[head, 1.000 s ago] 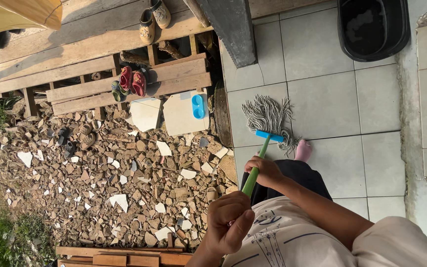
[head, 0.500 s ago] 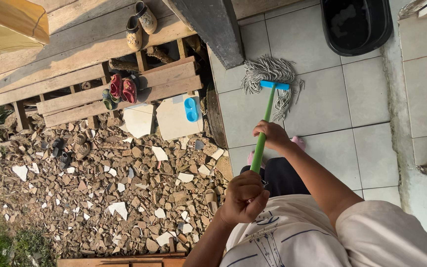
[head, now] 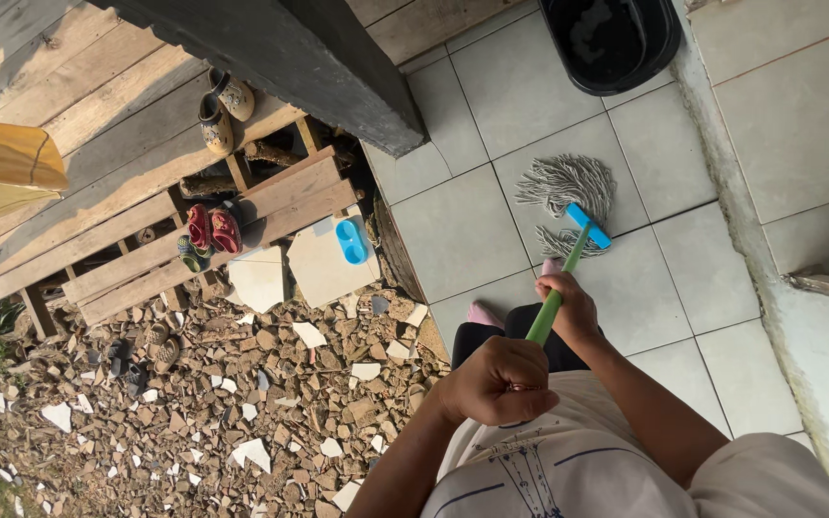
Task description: The person mops a tiled floor using a mop, moving the mop head in circular and scrubbing motions across the surface near a doorway.
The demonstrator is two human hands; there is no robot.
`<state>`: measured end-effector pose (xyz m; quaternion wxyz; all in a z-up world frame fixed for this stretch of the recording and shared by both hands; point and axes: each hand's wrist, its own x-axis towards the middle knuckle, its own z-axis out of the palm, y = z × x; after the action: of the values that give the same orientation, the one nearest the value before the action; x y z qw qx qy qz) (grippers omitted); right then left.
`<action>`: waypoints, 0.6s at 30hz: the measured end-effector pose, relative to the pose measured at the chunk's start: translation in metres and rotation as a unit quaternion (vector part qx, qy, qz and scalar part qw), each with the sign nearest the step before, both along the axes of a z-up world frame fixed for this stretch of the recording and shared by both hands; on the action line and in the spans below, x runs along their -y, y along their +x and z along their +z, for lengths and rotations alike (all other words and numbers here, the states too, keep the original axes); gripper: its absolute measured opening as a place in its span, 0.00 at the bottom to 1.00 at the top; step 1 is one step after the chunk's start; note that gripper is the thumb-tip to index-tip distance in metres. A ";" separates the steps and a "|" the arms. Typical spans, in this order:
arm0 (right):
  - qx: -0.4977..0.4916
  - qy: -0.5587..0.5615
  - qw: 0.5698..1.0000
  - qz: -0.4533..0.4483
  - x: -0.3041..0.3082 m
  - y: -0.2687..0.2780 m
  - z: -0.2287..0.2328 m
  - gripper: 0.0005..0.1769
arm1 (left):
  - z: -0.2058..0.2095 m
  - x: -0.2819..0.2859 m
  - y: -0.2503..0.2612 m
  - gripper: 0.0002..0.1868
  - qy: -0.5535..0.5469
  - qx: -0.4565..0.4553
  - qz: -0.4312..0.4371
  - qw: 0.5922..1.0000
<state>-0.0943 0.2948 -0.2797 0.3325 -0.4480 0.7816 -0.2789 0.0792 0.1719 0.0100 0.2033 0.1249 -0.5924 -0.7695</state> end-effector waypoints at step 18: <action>0.103 0.003 0.981 0.165 0.080 -0.015 0.001 0.10 | 0.044 -0.007 -0.031 0.24 -0.136 0.199 0.127 0.962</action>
<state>-0.1090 0.2153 -0.2782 0.4542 -0.5383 0.6596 -0.2624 0.0486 0.1793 0.0537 0.1919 0.3210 -0.6992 -0.6093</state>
